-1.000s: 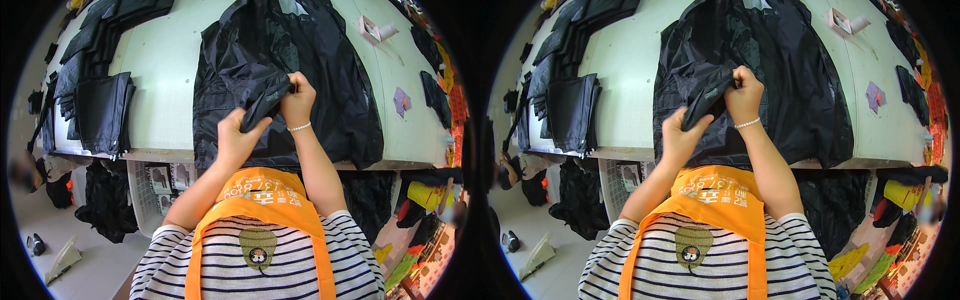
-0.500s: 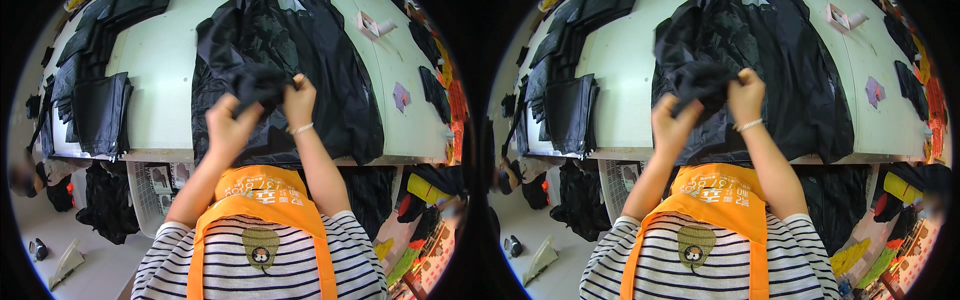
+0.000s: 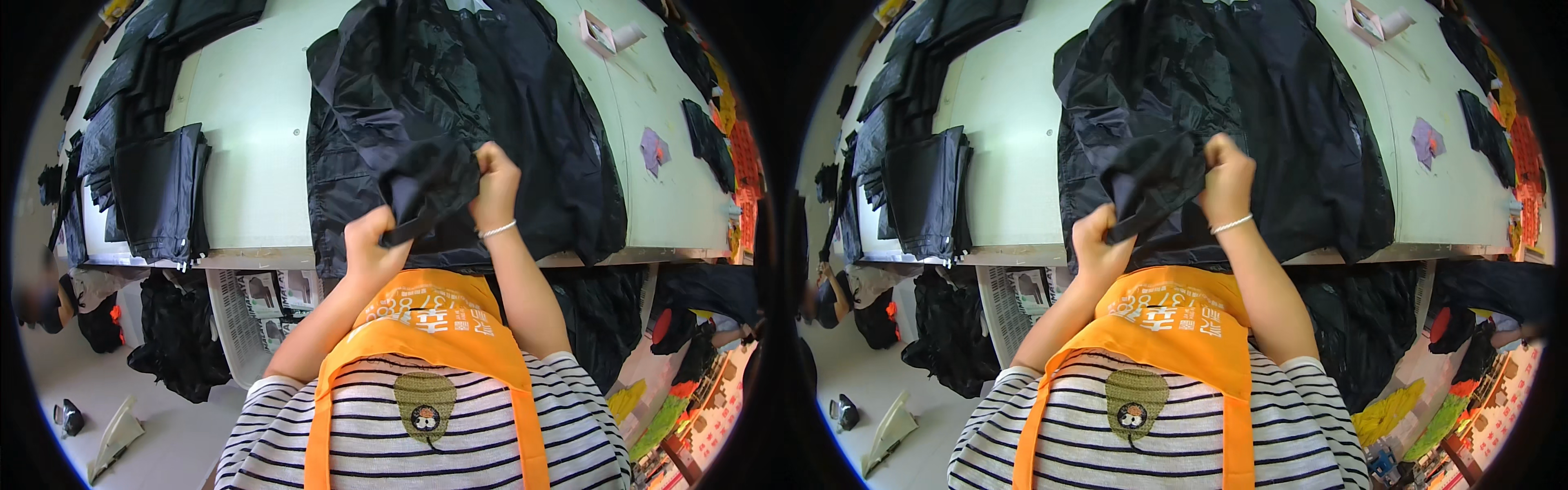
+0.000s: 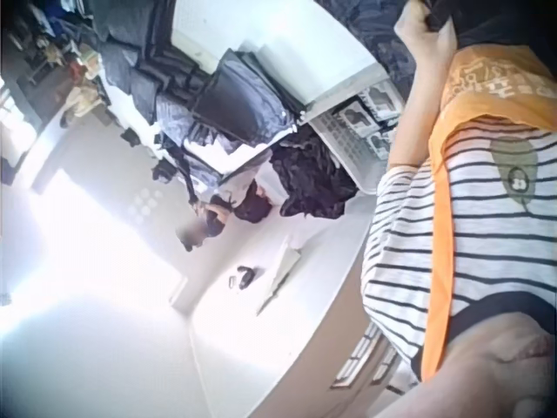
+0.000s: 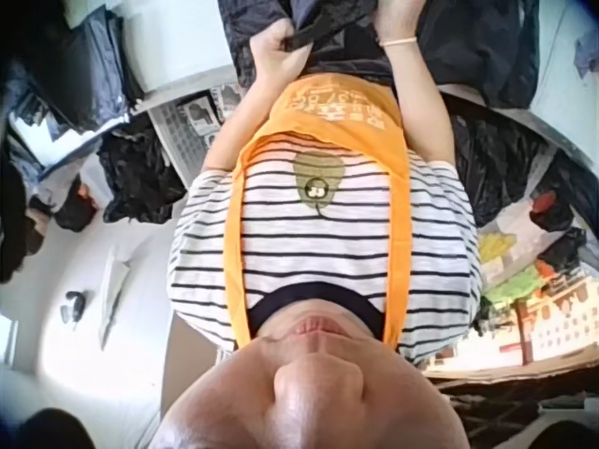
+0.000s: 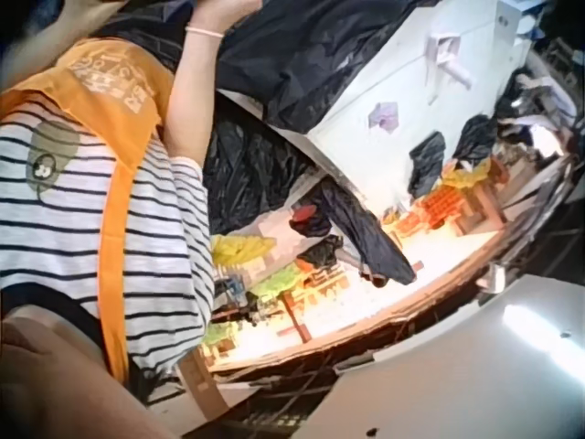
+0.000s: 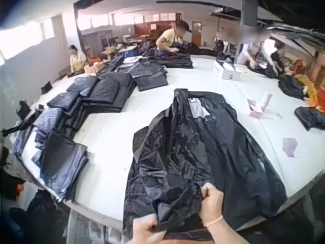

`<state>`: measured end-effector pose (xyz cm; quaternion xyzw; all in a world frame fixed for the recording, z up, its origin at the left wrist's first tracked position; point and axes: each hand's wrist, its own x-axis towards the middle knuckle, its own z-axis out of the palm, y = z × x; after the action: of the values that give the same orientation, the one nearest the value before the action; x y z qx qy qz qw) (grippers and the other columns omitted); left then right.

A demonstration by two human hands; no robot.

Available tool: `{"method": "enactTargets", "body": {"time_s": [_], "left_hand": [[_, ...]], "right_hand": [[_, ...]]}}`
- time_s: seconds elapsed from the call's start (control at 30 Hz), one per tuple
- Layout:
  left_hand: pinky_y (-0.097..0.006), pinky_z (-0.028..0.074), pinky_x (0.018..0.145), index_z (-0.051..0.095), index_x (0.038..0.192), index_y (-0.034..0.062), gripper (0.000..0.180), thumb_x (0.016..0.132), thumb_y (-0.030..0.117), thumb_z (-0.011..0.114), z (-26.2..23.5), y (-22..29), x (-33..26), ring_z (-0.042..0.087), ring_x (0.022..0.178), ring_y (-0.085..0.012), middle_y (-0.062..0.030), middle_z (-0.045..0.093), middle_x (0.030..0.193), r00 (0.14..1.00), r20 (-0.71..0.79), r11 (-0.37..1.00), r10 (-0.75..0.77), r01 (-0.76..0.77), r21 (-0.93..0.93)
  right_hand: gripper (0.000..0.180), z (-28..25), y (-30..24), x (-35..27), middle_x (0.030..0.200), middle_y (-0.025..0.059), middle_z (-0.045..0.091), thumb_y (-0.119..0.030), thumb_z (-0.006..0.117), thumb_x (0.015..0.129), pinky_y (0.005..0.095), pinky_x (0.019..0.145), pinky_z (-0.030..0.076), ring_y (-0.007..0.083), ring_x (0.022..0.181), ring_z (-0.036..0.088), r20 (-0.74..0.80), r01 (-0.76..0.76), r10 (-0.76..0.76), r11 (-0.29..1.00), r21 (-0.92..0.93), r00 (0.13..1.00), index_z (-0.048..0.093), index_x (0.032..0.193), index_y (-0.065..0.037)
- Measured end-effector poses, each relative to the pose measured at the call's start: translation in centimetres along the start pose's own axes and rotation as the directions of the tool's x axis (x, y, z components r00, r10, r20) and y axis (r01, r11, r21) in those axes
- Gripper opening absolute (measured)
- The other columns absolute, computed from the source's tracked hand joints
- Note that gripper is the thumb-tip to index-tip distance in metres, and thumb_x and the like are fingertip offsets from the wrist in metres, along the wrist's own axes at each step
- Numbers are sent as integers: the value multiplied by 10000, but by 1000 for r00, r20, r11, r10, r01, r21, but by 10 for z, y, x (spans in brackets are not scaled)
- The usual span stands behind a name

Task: The person folds a black jacket on a table. They smooth the fabric, fold the sleeves inward, fold the jacket in half, and then fold it again into a compact rectangle. The folded jacket is placed into a white plastic basket.

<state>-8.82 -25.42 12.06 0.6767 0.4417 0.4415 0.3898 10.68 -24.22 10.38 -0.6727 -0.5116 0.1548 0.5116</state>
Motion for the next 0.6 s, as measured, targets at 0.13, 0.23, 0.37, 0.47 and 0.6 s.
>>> {"method": "enactTargets", "body": {"time_s": [0.13, 0.23, 0.37, 0.47, 0.6], "left_hand": [[-222, 346, 487, 462, 638, 15, 223, 676, -27, 677, -15, -6, 3, 380, 513, -82, -59, 448, 549, 981, -195, 1000, -16, 12, -26], [-218, 353, 485, 497, 687, 21, 232, 644, 0, 724, -26, -3, 8, 386, 501, -94, -47, 445, 554, 981, -191, 998, -13, 24, 52], [-253, 420, 611, 567, 801, 33, 285, 579, -12, 739, -30, 18, 15, 486, 637, -170, -63, 530, 717, 950, -217, 952, 224, -165, 259], [-302, 448, 769, 597, 877, 24, 395, 507, -74, 694, -26, 22, 22, 549, 906, -263, -105, 573, 957, 899, -163, 882, 406, -339, 326], [-267, 480, 616, 583, 793, 4, 353, 477, -145, 627, -17, 25, 25, 597, 670, -235, -111, 602, 756, 895, -40, 890, 445, -437, 127]], "right_hand": [[288, -19, -18, -4, 573, 40, 321, 93, 597, 663, 210, 491, 283, 102, 552, 282, -40, 16, -17, 1000, -12, 999, 344, 652, -45], [271, -34, -36, -19, 580, -6, 369, 73, 673, 643, 201, 475, 310, 58, 512, 331, 44, 45, -48, 997, 62, 998, 444, 703, -60], [269, -53, -58, -39, 649, -22, 490, 65, 740, 670, 156, 474, 311, 8, 523, 386, 231, -27, 0, 993, 117, 973, 527, 801, -34], [264, -58, -58, -49, 642, -28, 492, 89, 728, 676, 155, 466, 309, 1, 508, 382, 219, 42, -68, 992, 119, 973, 529, 800, -31], [266, -63, -59, -55, 610, -30, 480, 104, 713, 669, 161, 452, 308, 4, 485, 376, 108, 20, -32, 993, 118, 994, 511, 769, -39]]}}
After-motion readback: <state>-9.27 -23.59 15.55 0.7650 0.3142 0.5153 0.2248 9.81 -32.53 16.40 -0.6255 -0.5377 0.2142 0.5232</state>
